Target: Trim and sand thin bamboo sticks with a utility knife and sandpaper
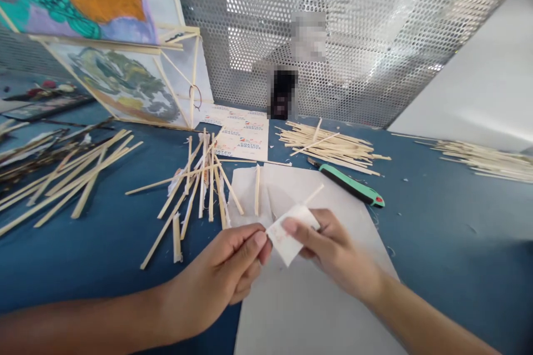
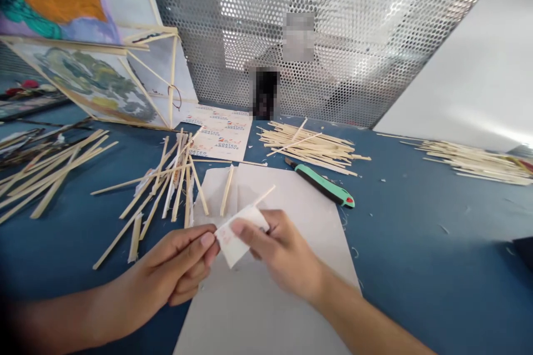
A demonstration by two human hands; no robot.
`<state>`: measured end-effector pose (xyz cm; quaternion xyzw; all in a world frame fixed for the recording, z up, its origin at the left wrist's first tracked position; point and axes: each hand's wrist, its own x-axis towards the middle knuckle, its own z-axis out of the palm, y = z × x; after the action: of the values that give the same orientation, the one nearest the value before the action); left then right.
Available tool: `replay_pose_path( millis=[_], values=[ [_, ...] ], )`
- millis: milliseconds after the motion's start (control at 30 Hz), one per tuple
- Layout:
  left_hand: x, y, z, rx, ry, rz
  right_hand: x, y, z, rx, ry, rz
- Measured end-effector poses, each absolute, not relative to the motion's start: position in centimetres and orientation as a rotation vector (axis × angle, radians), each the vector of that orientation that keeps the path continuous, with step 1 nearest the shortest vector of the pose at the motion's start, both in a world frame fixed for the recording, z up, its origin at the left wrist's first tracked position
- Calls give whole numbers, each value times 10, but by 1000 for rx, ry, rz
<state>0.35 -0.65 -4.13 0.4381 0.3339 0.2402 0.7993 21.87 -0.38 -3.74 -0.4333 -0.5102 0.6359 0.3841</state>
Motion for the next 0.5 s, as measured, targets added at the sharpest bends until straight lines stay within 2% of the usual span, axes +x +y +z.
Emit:
replay_pose_path(
  millis=[100,200,500],
  values=[
    [5,-6,-42,888,713,538,225,3,-36,-1068,-1052,1464],
    [3,-10,-42,920,715,533,229,4,-32,-964,-950,1498],
    [1,-8,-37,1028,718,426,250,3,-25,-967,-1282,1647]
  ],
)
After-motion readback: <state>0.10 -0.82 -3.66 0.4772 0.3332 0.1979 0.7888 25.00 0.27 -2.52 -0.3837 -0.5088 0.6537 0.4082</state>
